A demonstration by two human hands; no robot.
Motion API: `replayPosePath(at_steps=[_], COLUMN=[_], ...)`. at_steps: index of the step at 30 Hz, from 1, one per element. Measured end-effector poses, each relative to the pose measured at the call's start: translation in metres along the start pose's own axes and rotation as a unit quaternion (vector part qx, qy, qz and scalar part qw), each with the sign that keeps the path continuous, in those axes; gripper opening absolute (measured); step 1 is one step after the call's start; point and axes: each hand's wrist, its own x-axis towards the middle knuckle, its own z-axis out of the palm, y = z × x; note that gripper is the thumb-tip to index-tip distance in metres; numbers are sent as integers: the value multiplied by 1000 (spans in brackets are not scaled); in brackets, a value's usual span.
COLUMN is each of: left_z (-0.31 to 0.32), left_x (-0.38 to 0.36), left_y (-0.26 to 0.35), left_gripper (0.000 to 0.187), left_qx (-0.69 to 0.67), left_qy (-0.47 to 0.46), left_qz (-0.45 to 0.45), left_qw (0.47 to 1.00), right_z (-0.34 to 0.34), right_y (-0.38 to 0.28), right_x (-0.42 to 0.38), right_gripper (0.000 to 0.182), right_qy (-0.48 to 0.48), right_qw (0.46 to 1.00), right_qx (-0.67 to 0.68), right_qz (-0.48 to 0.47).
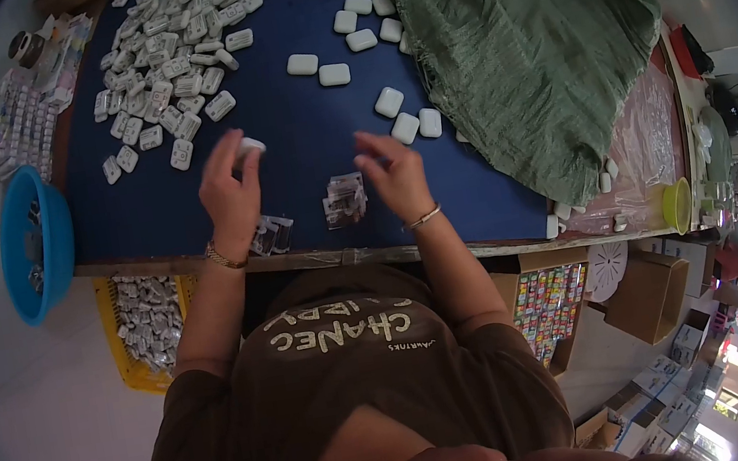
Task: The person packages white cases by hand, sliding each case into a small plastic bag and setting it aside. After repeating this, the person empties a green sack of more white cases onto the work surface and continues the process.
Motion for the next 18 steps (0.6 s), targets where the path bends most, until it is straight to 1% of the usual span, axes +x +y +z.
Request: replayPosePath(at_steps=[1, 2, 3, 4, 5, 6, 7, 8, 11, 13, 14, 15, 16, 17, 18], left_z=[-6, -9, 4, 18, 31, 43, 55, 63, 76, 77, 77, 74, 68, 65, 64], left_x=[5, 8, -6, -21, -34, -43, -52, -57, -56, -58, -57, -55, -52, -50, -46], left_y=[4, 6, -1, -4, -6, -6, -6, -9, -28, -31, -32, -29, -23, -21, -26], left_gripper=[32, 32, 34, 30, 25, 25, 21, 18, 17, 13, 10, 10, 8, 7, 7], left_qx=[179, 345, 252, 197, 138, 136, 136, 133, 135, 131, 129, 131, 85, 39, 41], left_qy=[94, 184, 90, -19, -127, -127, -178, -230, -226, -213, -202, -200, -201, -201, -203], left_qz=[155, 301, 289, 278, 263, 263, 245, 224, 220, 226, 233, 232, 163, 94, 91], left_qw=[967, 870, 919, 940, 947, 947, 943, 938, 939, 942, 943, 943, 962, 974, 974], right_z=[-11, -21, -29, -34, -37, -39, -41, -42, -41, -38, -35, -32, -28, -22, -14], right_y=[9, 21, 34, 43, 51, 58, 62, 67, 68, 64, 62, 59, 55, 49, 38], right_x=[7, 15, 21, 26, 28, 28, 28, 26, 27, 19, 15, 9, 1, -8, -16], right_gripper=[31, 32, 33, 40, 40, 41, 42, 42, 42, 39, 39, 36, 34, 34, 32], right_qy=[59, 94, 128, 141, 141, 95, 47, 46, 43, 7, 6, 3, 0, -2, -40], right_qw=[996, 983, 956, 931, 931, 922, 909, 908, 903, 927, 927, 973, 996, 996, 998], right_qx=[-58, -161, -262, -327, -328, -368, -408, -410, -415, -376, -374, -228, -76, -73, 21], right_qz=[33, -1, -36, -74, -75, -75, -73, -73, -107, 1, -2, 23, 51, 52, 45])
